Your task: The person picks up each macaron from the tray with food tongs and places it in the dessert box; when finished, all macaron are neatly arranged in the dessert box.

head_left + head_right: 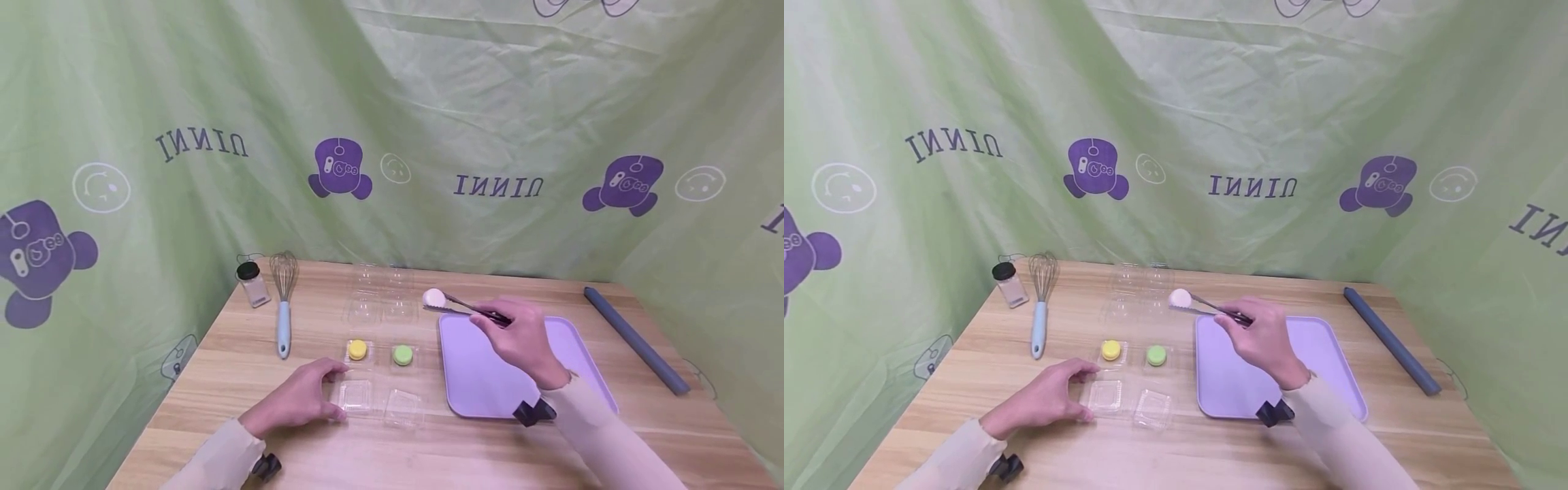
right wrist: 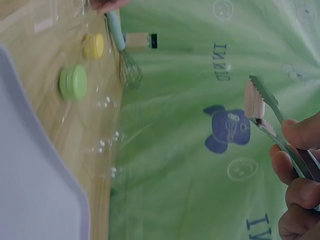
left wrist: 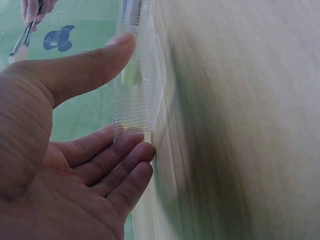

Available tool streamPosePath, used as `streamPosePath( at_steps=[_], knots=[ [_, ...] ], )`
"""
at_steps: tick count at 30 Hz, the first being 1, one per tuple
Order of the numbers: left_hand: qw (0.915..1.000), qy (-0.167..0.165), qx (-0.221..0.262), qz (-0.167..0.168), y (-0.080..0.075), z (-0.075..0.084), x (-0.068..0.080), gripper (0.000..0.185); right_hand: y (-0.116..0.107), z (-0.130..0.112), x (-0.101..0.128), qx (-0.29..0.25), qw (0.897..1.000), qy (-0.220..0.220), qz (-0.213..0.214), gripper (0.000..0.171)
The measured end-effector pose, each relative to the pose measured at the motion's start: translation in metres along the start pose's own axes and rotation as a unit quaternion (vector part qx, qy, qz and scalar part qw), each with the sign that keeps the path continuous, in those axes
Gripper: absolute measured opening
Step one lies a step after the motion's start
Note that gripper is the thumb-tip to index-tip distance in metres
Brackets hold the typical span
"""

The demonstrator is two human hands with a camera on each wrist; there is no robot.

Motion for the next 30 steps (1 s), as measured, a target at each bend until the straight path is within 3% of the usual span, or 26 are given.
streamPosePath(
  at_steps=[12, 18, 30],
  knots=[
    [1.0, -0.002, -0.002, -0.001, 0.001, -0.001, 0.0, 0.082, 0.045, -0.038, -0.009, -0.072, 0.994, -0.077, -0.041, 0.017],
    [1.0, 0.004, -0.008, 0.002, 0.0, 0.0, 0.0, 0.081, 0.066, -0.054, -0.005, -0.105, 0.987, -0.095, -0.073, 0.018],
    [0.9999, 0.004, -0.008, 0.006, 0.0, 0.001, 0.001, 0.084, 0.102, -0.072, 0.012, -0.107, 0.978, -0.135, -0.114, 0.015]
  ],
)
Point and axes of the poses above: each hand's wrist, its own x-axis away from the middle knuckle, its own y-axis out of the palm, z = x × y, the point moved 8 cm from there along -x, towards the middle knuckle, and after that the axes turned 2 degrees about y, right-handed, at the moved point
